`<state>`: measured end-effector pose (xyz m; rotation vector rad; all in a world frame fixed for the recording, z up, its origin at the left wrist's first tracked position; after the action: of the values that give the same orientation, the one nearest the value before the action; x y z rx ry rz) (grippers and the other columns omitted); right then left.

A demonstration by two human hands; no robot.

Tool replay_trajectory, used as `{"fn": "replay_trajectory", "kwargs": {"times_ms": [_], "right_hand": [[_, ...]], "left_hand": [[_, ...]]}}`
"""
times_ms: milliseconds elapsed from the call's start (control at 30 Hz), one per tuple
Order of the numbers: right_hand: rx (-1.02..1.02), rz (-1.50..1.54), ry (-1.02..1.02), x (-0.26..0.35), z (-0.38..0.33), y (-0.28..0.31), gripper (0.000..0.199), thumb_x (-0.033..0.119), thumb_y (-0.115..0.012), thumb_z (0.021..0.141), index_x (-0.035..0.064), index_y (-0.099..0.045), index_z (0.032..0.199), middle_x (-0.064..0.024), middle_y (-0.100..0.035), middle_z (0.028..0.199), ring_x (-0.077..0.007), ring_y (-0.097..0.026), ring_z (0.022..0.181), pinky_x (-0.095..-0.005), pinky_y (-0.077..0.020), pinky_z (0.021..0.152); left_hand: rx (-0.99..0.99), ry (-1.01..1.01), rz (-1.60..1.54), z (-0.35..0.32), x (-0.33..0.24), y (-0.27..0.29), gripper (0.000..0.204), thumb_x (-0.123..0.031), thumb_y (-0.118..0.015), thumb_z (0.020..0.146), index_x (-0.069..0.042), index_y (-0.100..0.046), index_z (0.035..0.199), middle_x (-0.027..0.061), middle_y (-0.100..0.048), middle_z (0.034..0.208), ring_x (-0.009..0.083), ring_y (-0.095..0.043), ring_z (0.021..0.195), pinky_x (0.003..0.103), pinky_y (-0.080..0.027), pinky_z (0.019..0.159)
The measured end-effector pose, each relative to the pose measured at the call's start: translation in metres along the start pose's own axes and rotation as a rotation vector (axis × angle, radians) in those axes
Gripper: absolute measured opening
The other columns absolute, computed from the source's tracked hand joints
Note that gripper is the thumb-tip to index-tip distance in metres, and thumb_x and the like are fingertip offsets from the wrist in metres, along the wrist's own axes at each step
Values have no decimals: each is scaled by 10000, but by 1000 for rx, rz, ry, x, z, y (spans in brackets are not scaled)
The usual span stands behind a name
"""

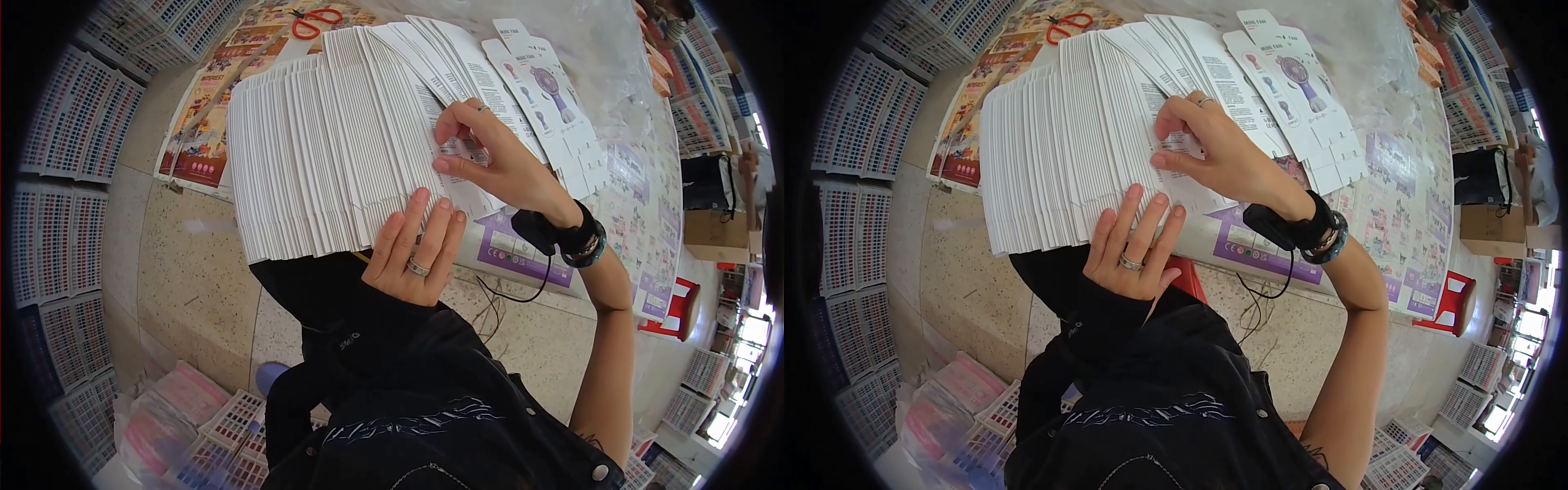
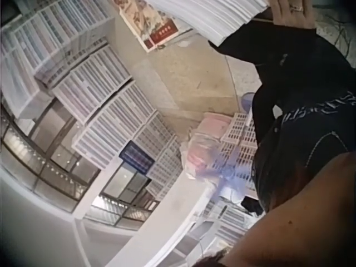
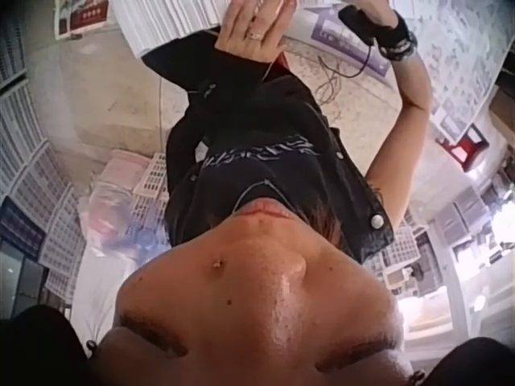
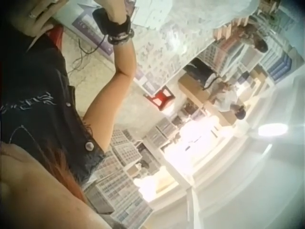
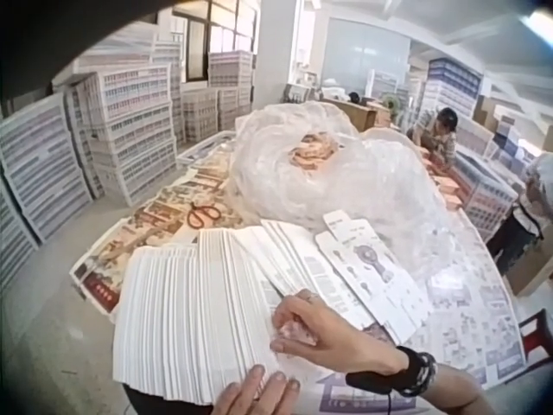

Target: Labeling and organizing boxes for portable mini fans in a factory setting.

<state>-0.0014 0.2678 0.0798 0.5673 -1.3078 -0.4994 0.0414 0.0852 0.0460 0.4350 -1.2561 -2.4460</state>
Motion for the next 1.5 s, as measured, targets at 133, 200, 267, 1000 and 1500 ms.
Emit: {"fn": "replay_trajectory", "kwargs": {"times_ms": [133,200,267,1000,1500], "right_hand": [[-57,-44,-30,-16,-5,3,211,132,-707,859,75,-559,999,-1,-472,930,-122,-422,807,-257,-367,717],[-107,-132,-46,-18,-6,5,209,115,-703,857,75,-558,1003,2,-473,928,-120,-421,804,-255,-366,709],[-53,16,-39,-5,-3,3,216,151,-717,856,73,-562,984,6,-480,916,-115,-417,792,-261,-364,694],[28,70,-41,-3,4,-5,248,235,-706,884,77,-558,1006,9,-481,947,-112,-422,835,-259,-357,753],[-69,-27,-52,2,5,-4,227,182,-734,856,60,-608,1000,-17,-514,957,-133,-464,850,-266,-393,759]], "left_hand": [[25,37,-83,3,0,5,914,-316,-871,419,-134,-605,1275,58,-520,1367,304,-480,1309,441,-313,1120],[30,47,-106,4,1,6,918,-308,-875,417,-133,-602,1277,68,-521,1362,303,-482,1307,440,-321,1117],[-7,61,-115,4,2,9,733,-321,-736,501,-74,-654,1186,87,-585,1257,266,-551,1246,399,-317,1136],[-7,-36,3,3,5,6,824,-317,-781,430,-14,-636,1183,104,-578,1280,311,-552,1244,432,-365,1096],[-20,-15,51,-2,5,9,832,-331,-818,411,-96,-664,1194,63,-537,1327,315,-524,1250,427,-458,988]]}}
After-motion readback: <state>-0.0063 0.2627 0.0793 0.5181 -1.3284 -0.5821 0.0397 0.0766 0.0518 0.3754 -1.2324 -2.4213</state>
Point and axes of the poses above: each hand's wrist, its own z-axis towards the middle knuckle, its own y-axis out of the back of the hand, x = y × z, the point moved 4 cm from there along z, towards the middle knuckle
